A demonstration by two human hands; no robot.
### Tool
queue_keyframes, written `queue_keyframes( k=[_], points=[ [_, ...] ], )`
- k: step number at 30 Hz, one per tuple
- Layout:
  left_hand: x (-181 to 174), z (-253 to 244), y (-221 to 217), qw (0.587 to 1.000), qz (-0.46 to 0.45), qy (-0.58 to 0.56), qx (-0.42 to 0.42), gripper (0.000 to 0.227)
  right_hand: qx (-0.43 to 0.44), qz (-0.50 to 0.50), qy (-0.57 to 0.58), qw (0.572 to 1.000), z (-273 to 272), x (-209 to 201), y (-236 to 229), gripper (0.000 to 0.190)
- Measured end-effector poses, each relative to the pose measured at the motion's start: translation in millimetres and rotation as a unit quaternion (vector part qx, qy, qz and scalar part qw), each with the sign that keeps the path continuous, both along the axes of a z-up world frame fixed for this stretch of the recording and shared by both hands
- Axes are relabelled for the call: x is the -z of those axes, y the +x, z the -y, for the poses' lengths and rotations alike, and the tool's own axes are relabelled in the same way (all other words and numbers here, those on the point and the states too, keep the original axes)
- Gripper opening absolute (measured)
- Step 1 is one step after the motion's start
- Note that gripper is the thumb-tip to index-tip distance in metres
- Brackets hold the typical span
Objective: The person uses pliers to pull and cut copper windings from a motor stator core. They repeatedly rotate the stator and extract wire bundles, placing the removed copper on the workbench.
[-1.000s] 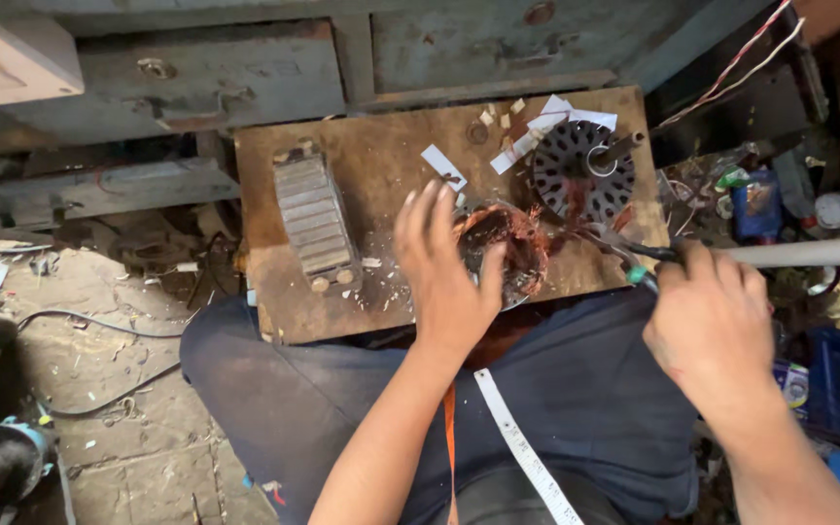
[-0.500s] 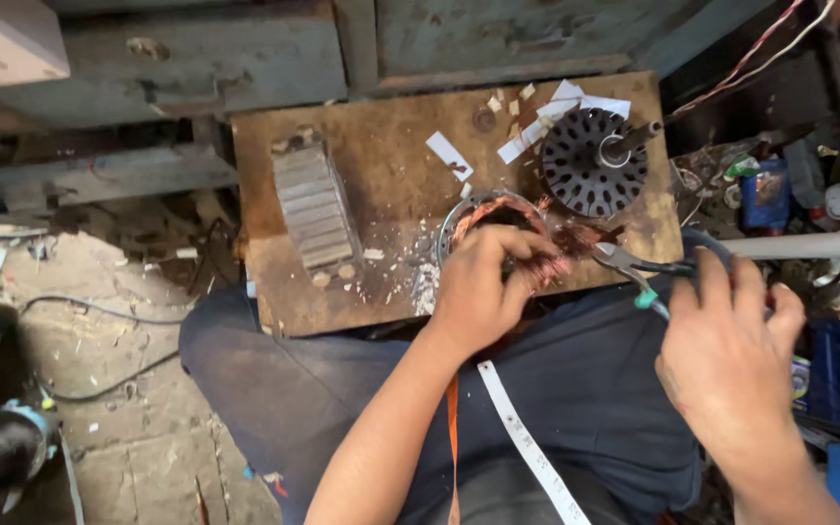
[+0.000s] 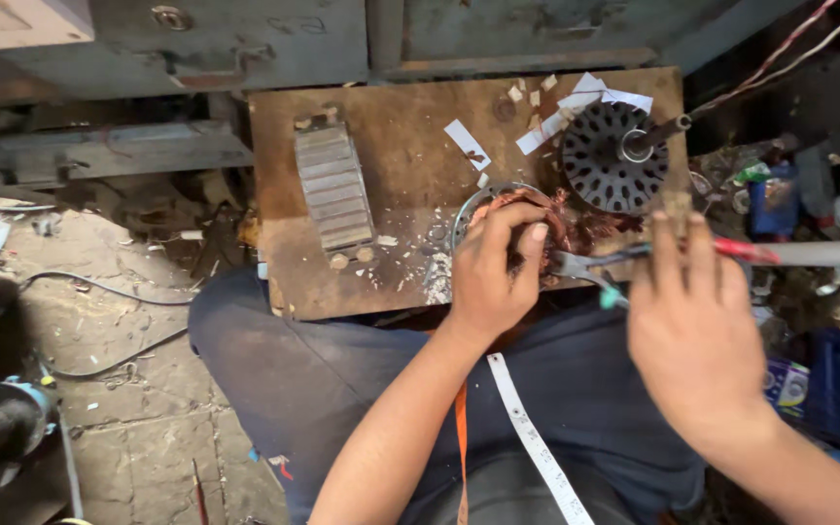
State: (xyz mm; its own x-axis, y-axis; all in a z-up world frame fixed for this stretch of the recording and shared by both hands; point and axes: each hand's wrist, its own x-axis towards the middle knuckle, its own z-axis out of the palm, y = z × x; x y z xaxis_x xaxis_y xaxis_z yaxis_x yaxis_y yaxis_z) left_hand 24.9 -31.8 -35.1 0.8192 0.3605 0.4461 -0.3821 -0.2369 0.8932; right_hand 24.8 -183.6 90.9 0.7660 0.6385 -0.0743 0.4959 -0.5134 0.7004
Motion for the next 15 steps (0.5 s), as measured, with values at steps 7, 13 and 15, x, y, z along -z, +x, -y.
queue_keyframes(
  k=[7, 13, 15],
  points=[
    [-18, -10, -3, 0.996, -0.093, -0.006, 0.010, 0.045, 0.066, -0.203, -0.024, 0.977, 4, 16, 33, 0.023],
    [-18, -17, -4, 0.996, -0.001, 0.088, 0.015, 0.063, 0.265, -0.411, 0.426, 0.761, 73, 92, 25, 0.031],
    [-15, -14, -2, 0.997, -0.028, 0.067, 0.016, 0.059, 0.383, -0.496, 0.546, 0.556, 80, 125, 14, 0.031]
  ],
)
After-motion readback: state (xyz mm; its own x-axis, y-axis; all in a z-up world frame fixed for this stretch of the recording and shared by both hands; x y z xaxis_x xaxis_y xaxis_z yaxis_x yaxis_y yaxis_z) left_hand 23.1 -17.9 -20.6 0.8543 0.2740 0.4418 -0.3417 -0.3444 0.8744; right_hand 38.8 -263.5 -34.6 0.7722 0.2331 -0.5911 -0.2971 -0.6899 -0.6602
